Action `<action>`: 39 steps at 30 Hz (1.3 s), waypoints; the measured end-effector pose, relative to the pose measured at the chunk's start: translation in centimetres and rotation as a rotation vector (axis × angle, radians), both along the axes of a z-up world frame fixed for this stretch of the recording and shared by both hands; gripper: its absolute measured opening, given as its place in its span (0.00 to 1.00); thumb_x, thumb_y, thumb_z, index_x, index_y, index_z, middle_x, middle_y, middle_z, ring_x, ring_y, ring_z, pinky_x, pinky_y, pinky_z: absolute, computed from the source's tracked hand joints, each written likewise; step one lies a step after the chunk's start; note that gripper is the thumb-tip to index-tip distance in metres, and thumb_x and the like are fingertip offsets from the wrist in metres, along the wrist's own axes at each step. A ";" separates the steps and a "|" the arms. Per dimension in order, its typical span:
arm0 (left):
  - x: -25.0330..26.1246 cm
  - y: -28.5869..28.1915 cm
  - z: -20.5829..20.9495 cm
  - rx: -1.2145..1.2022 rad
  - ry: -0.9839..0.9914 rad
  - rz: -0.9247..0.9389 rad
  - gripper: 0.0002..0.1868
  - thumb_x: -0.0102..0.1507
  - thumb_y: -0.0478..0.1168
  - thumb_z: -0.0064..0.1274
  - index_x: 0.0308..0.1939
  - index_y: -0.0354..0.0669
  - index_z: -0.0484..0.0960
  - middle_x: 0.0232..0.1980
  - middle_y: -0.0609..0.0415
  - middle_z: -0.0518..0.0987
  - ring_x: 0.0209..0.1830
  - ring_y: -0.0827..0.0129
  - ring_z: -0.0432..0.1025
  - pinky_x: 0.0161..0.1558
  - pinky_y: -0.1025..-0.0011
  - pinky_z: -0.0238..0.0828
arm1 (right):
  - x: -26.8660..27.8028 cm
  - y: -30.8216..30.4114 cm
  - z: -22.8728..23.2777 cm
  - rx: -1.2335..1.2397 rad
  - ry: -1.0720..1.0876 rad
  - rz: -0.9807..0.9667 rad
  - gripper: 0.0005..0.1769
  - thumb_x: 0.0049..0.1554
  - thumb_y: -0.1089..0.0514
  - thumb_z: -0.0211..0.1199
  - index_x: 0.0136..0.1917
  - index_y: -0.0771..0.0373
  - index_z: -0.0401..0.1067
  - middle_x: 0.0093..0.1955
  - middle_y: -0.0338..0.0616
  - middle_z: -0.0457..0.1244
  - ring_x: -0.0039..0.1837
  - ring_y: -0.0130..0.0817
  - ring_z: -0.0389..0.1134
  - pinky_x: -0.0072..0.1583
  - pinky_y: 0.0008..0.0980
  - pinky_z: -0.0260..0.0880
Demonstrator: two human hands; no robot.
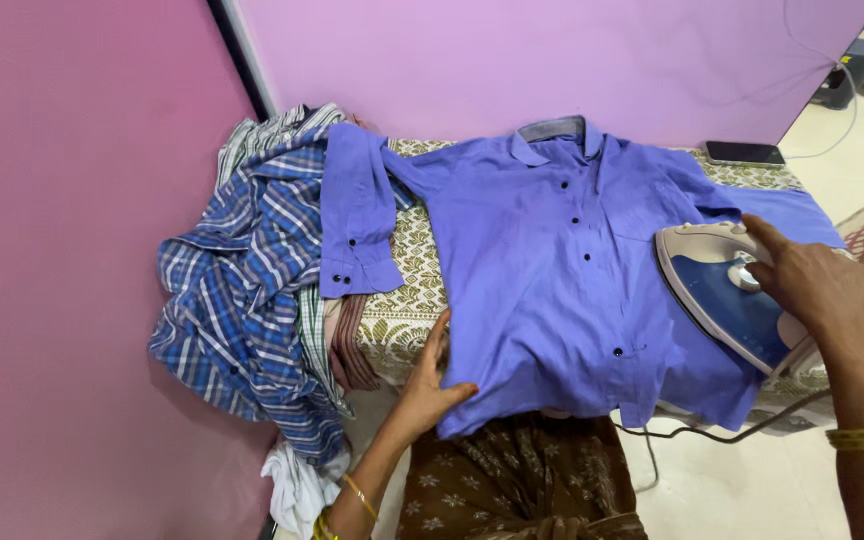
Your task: The person irons a purple long-sleeved shirt on a patterned table. They smooth the fabric, iron the sleeves and body, and adjust the shirt's position throughout the process.
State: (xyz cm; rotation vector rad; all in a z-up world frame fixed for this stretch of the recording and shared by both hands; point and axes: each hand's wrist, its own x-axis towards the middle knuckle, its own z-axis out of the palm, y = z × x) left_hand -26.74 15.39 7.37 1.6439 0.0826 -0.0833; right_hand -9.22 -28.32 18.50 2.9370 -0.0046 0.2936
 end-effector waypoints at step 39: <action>3.4 -3.1 -3.9 1.605 -0.669 0.208 0.50 0.54 0.41 0.66 0.79 0.62 0.60 0.82 0.45 0.53 0.82 0.48 0.44 0.76 0.43 0.33 | 0.1 -1.4 -0.6 0.090 -0.023 0.099 0.42 0.61 0.39 0.59 0.85 0.28 0.50 0.51 0.58 0.72 0.52 0.56 0.75 0.54 0.52 0.75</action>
